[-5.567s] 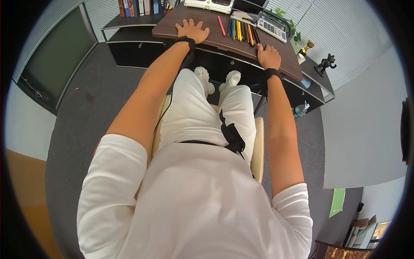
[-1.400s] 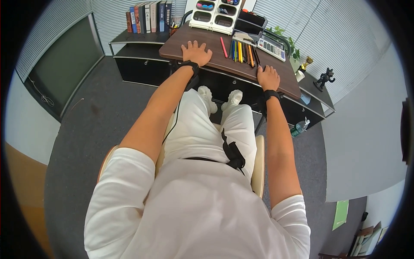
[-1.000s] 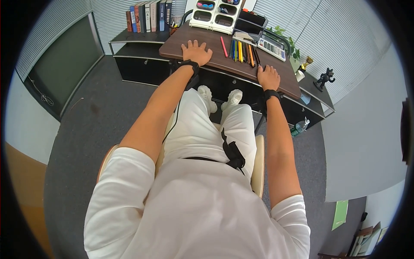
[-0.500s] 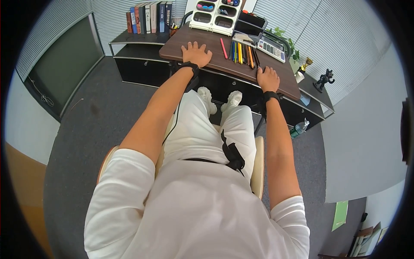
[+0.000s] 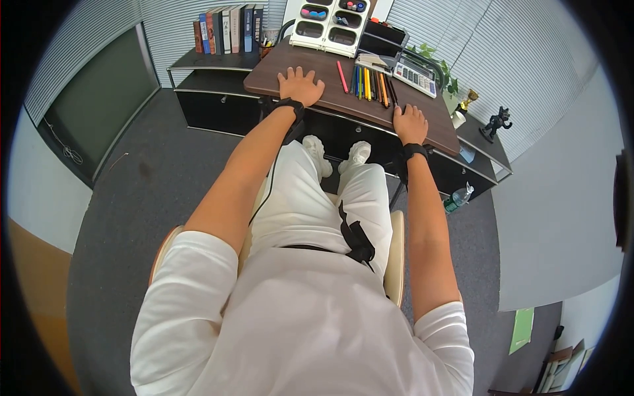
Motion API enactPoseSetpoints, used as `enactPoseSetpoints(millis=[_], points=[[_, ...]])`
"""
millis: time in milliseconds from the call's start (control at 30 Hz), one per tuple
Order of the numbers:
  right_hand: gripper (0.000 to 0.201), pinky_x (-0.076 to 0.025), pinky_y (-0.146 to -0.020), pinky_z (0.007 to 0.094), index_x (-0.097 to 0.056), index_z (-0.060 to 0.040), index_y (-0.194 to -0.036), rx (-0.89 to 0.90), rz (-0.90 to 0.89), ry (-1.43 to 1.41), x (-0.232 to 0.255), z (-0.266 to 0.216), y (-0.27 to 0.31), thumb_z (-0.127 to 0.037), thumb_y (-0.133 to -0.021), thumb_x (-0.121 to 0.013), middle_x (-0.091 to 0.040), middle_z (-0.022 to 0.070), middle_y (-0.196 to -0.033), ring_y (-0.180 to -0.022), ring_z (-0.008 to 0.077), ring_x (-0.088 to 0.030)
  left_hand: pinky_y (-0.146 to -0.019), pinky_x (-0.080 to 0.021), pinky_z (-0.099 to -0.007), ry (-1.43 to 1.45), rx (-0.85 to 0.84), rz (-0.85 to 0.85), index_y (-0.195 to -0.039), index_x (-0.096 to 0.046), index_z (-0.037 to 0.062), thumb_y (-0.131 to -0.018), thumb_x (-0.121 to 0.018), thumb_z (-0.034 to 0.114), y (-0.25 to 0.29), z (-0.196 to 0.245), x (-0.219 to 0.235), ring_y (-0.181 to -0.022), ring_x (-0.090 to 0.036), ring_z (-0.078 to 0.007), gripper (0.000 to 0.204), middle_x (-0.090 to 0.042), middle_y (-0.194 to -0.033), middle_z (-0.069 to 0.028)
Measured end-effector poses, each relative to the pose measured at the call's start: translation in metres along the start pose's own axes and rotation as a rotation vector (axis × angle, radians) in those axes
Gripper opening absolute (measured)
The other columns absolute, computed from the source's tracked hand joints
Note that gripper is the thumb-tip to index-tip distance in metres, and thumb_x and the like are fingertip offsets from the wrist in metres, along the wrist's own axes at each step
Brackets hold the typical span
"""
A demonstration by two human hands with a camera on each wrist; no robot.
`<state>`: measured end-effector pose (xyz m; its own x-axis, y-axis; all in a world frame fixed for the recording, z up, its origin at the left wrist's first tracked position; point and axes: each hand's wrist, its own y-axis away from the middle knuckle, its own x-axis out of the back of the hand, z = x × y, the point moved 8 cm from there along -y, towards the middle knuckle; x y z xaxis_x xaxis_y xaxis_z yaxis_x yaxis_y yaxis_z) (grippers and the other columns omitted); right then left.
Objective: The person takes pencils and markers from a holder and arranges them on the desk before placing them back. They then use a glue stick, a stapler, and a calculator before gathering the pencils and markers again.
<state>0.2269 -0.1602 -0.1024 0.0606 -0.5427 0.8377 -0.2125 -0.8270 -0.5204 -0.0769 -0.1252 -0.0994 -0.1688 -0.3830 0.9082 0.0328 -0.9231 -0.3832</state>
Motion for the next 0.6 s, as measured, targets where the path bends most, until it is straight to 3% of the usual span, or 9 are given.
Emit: enactPoseSetpoints(millis=[467,600], points=[[0.054,-0.028,-0.109,0.0499,-0.056,-0.0082,-0.127,-0.004,0.027,0.007,-0.0021,0.0017,0.0009,-0.046,-0.092,-0.039,-0.049,0.0127,-0.140,-0.132,0.0302,-0.041,-0.112,-0.019,-0.0559,0.018,0.004,0.018,-0.140,-0.046,0.0205,-0.091,-0.034,0.047,-0.0007,-0.0018,-0.0065,-0.139,-0.029,-0.0340,0.057,-0.036,-0.150,-0.0130],[0.054,-0.028,-0.109,0.0501,-0.055,-0.0081,-0.128,-0.005,0.019,0.016,-0.0015,0.0017,0.0011,-0.046,-0.092,-0.040,-0.048,0.0123,-0.140,-0.132,0.0299,-0.041,-0.110,-0.019,-0.0593,0.087,-0.009,0.095,-0.135,-0.053,0.0181,-0.089,-0.039,0.045,-0.0030,-0.0020,-0.0068,-0.136,-0.032,-0.0369,0.055,-0.041,-0.145,-0.0158]])
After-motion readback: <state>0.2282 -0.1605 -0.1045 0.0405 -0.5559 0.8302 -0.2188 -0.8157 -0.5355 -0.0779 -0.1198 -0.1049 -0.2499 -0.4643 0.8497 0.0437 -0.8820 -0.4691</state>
